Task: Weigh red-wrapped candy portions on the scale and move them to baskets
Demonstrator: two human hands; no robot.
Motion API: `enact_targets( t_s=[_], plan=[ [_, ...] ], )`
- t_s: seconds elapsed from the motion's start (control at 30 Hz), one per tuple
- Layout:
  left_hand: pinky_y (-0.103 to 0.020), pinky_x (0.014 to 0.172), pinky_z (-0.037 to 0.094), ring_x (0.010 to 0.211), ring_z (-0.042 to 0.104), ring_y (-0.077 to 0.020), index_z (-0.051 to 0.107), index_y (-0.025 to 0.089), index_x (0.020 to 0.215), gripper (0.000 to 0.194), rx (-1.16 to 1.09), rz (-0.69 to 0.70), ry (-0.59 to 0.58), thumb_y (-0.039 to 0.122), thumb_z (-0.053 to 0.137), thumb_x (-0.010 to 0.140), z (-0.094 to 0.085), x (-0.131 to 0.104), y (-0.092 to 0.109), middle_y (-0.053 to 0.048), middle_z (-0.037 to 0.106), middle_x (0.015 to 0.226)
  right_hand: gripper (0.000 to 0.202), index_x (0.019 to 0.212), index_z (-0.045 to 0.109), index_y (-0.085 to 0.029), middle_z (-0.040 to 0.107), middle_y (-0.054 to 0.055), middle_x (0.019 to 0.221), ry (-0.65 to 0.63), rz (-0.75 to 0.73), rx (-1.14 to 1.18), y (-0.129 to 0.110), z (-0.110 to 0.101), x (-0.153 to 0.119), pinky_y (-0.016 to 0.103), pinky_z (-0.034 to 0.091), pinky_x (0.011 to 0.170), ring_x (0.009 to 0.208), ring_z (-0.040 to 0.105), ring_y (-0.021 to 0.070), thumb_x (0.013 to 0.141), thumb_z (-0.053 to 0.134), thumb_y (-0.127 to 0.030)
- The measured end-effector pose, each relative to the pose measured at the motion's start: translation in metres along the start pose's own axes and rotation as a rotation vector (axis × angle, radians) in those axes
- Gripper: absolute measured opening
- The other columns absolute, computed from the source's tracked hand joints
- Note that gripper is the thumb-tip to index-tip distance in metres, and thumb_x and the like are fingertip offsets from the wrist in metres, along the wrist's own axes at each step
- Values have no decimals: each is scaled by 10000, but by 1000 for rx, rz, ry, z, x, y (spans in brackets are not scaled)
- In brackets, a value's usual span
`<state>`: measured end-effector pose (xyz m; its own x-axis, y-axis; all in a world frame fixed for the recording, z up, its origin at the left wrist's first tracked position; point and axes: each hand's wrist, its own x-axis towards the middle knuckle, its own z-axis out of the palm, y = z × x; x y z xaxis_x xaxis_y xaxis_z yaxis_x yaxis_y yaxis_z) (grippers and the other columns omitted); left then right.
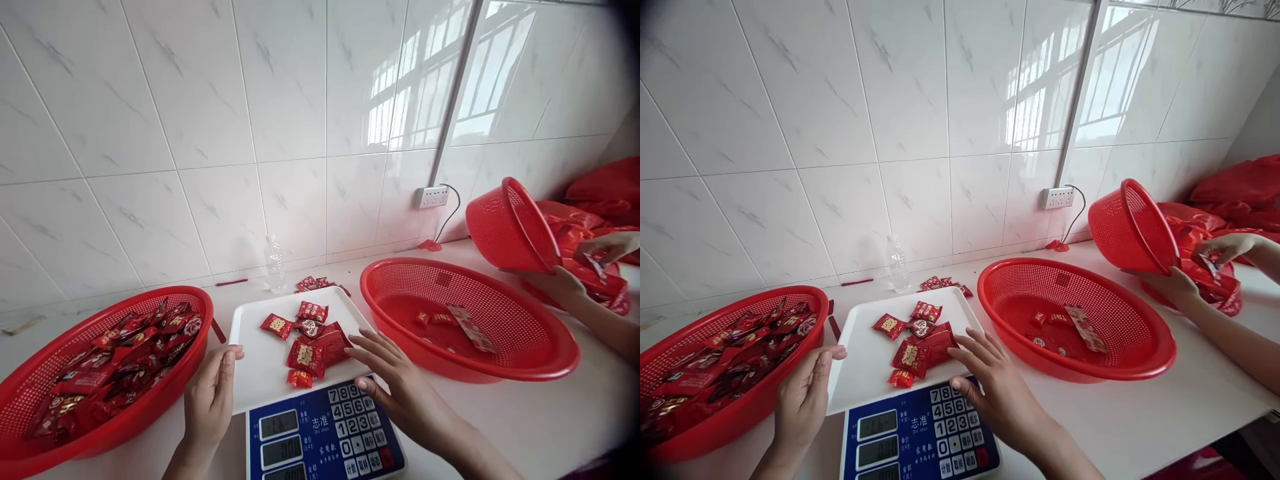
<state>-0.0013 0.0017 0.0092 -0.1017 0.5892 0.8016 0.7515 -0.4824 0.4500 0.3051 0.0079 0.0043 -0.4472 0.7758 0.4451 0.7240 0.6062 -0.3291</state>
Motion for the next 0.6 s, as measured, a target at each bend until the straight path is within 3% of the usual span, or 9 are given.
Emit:
enact_targets(
  t_s=[0.17,0.3,0.43,0.6],
  plan=[
    [-250,615,572,732,713,-191,657,179,821,324,-30,-34,9,386,429,922,-1,1,1,-69,737,771,446,1236,601,-287,560,80,1344,-136,-124,13,-42,-2,2,651,260,1068,1326,390,338,888,506,-548],
    [-254,626,575,730,714,-193,653,186,791,326,-52,-61,15,407,446,911,-3,2,-1,-68,735,757,431,1270,574,-312,591,33,1312,-230,-133,82,-63,-1,18,622,187,1110,1354,353,307,908,486,-529],
    [-255,643,573,740,713,-192,655,192,814,313,-34,-61,40,393,437,912,-6,4,-1,-66,738,784,416,1273,576,-293,574,38,1333,-186,-94,91,-60,6,31,610,170,1118,1376,311,297,924,478,-498],
    [-256,632,575,723,718,-197,658,182,819,307,-14,-70,17,386,447,910,-7,6,0,-69,741,766,368,1260,585,-248,586,78,1312,-84,-19,32,-32,10,32,636,251,1079,1324,397,317,925,514,-385]
  ],
)
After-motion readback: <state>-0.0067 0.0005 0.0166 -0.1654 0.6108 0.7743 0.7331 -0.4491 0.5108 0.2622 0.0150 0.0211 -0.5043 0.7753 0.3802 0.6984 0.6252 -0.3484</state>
